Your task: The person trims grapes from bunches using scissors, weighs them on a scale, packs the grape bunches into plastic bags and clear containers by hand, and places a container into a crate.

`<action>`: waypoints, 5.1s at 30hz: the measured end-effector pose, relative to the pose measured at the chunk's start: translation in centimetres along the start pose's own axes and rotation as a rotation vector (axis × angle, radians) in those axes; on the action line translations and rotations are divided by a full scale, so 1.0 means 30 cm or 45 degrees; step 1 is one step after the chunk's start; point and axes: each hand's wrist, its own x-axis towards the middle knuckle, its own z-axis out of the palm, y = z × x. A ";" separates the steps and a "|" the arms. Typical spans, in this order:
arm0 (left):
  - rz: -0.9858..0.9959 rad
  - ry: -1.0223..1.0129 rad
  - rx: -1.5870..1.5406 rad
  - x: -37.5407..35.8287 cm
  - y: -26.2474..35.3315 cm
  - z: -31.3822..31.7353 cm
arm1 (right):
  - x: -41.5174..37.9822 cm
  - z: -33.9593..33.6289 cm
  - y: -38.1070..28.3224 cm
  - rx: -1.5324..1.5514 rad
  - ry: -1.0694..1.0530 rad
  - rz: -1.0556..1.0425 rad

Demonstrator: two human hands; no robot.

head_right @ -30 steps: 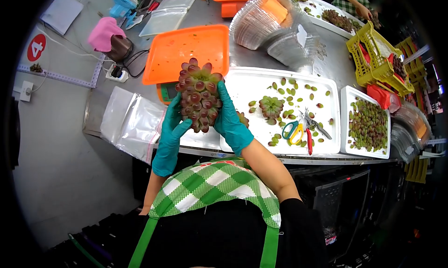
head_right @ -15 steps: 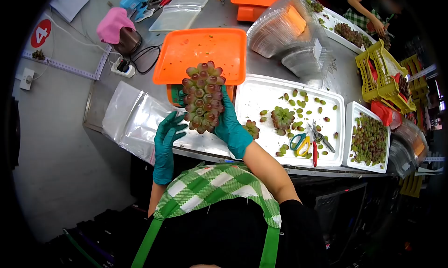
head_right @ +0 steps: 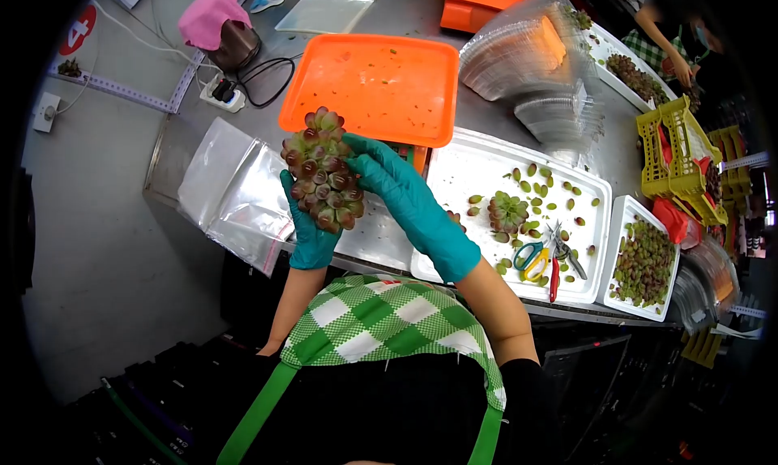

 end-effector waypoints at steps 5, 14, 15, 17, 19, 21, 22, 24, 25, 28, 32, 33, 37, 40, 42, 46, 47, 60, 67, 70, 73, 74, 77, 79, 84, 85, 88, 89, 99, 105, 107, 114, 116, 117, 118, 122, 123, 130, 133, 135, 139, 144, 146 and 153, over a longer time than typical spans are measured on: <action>0.130 0.072 0.219 0.037 -0.005 0.058 | -0.002 0.016 0.032 -0.133 0.092 -0.047; 0.199 0.046 0.386 0.038 -0.008 0.064 | -0.005 0.015 0.092 -0.470 0.271 -0.282; 0.155 0.074 0.389 0.022 -0.005 0.058 | -0.009 0.016 0.096 -0.523 0.272 -0.320; 0.109 0.084 0.440 0.010 0.001 0.060 | -0.018 0.019 0.105 -0.505 0.249 -0.333; 0.085 0.070 0.458 0.010 0.001 0.066 | -0.026 0.022 0.106 -0.534 0.220 -0.351; 0.081 0.031 0.441 0.014 -0.004 0.072 | -0.034 0.020 0.104 -0.612 0.188 -0.371; 0.080 0.043 0.418 0.020 -0.010 0.073 | -0.037 0.015 0.111 -0.631 0.192 -0.370; 0.078 0.067 0.372 0.032 -0.025 0.075 | -0.041 0.001 0.135 -0.668 0.199 -0.369; 0.069 0.068 0.376 0.033 -0.030 0.074 | -0.043 -0.001 0.136 -0.654 0.201 -0.371; 0.037 0.061 0.353 0.034 -0.046 0.073 | -0.053 -0.011 0.134 -0.624 0.213 -0.370; -0.035 0.040 0.265 0.023 -0.053 0.081 | -0.075 -0.033 0.142 -0.565 0.199 -0.383; -0.045 0.035 0.298 0.020 -0.058 0.088 | -0.086 -0.060 0.142 -0.569 0.225 -0.414; -0.029 -0.039 0.581 0.049 -0.118 0.132 | -0.110 -0.071 0.179 -0.323 0.252 -0.411; -0.001 -0.125 0.842 0.070 -0.179 0.166 | -0.133 -0.082 0.158 -0.558 0.364 -0.470; 0.008 -0.194 0.978 0.068 -0.232 0.188 | -0.173 -0.112 0.150 -0.605 0.439 -0.420; -0.007 -0.329 1.136 0.068 -0.334 0.227 | -0.272 -0.140 0.104 -0.448 0.537 -0.579; -0.008 -0.360 1.162 0.067 -0.355 0.234 | -0.287 -0.134 0.101 -0.420 0.616 -0.654; -0.050 -0.641 1.220 0.018 -0.498 0.250 | -0.424 -0.270 0.127 0.130 1.116 -0.770; -0.141 -0.619 1.183 -0.092 -0.454 0.343 | -0.501 -0.265 0.106 0.818 0.812 -0.751; -0.134 -0.608 1.102 -0.137 -0.421 0.367 | -0.494 -0.254 0.139 1.175 0.909 -0.562; -0.191 -0.496 1.062 -0.148 -0.361 0.299 | -0.467 -0.337 0.282 1.214 0.788 -0.420; -0.206 -0.423 1.090 -0.142 -0.332 0.233 | -0.458 -0.344 0.317 1.217 0.749 -0.420; -0.163 -0.192 1.179 -0.188 -0.213 0.106 | -0.438 -0.332 0.332 1.107 0.596 -0.444; -0.135 0.021 1.236 -0.238 -0.136 0.043 | -0.400 -0.304 0.308 1.212 0.476 -0.335; 0.105 0.406 1.351 -0.376 0.013 -0.224 | -0.223 -0.249 0.213 1.060 0.313 -0.185; 0.150 0.457 1.399 -0.402 0.036 -0.263 | -0.161 -0.240 0.192 1.143 0.256 -0.142; 0.248 0.530 1.384 -0.471 0.063 -0.322 | 0.035 -0.275 0.144 1.146 0.133 -0.105; 0.286 0.572 1.431 -0.485 0.067 -0.337 | 0.099 -0.278 0.120 1.030 0.163 -0.088; 0.377 0.781 1.590 -0.551 0.075 -0.323 | 0.468 -0.454 0.170 0.388 0.376 -0.006; 0.347 0.798 1.568 -0.558 0.070 -0.311 | 0.420 -0.245 0.150 -0.670 0.764 -0.344; 0.341 0.827 1.555 -0.556 0.068 -0.314 | 0.356 -0.083 0.103 -1.232 0.630 -0.969; 0.241 0.922 1.384 -0.584 0.046 -0.273 | 0.433 0.299 0.545 -1.350 -0.770 -0.670; 0.311 0.916 1.431 -0.610 0.025 -0.324 | 0.528 0.337 0.635 -1.524 -0.916 -0.636; 0.343 0.911 1.453 -0.629 0.019 -0.344 | 0.569 0.349 0.663 -1.596 -0.939 -0.620; 0.325 0.941 1.421 -0.643 0.021 -0.351 | 0.608 0.357 0.693 -1.663 -0.966 -0.601; 0.304 1.056 1.367 -0.697 0.033 -0.377 | 0.671 0.352 0.741 -1.746 -0.941 -0.604; 0.328 1.060 1.355 -0.711 0.029 -0.399 | 0.675 0.348 0.762 -1.701 -0.857 -0.594; 0.333 1.051 1.369 -0.680 0.064 -0.373 | 0.751 0.350 0.802 -1.259 -0.625 -0.379; 0.408 0.931 1.387 -0.607 0.086 -0.376 | 0.728 0.393 0.681 -0.942 -0.399 -0.417; 0.525 0.806 1.194 -0.543 0.081 -0.407 | 0.707 0.415 0.615 -1.028 -0.330 -0.594; 1.013 1.090 0.921 -0.345 0.147 -0.217 | 0.591 0.456 0.473 -1.003 -0.369 -0.647; 0.874 0.885 0.568 -0.277 0.237 -0.207 | 0.467 0.424 0.387 -1.049 -0.449 -0.762; 0.993 0.884 0.631 -0.258 0.240 -0.219 | 0.393 0.424 0.339 -0.941 -0.425 -0.816; 1.127 0.734 0.818 -0.206 0.245 -0.100 | 0.291 0.352 0.327 -0.272 -0.704 -0.316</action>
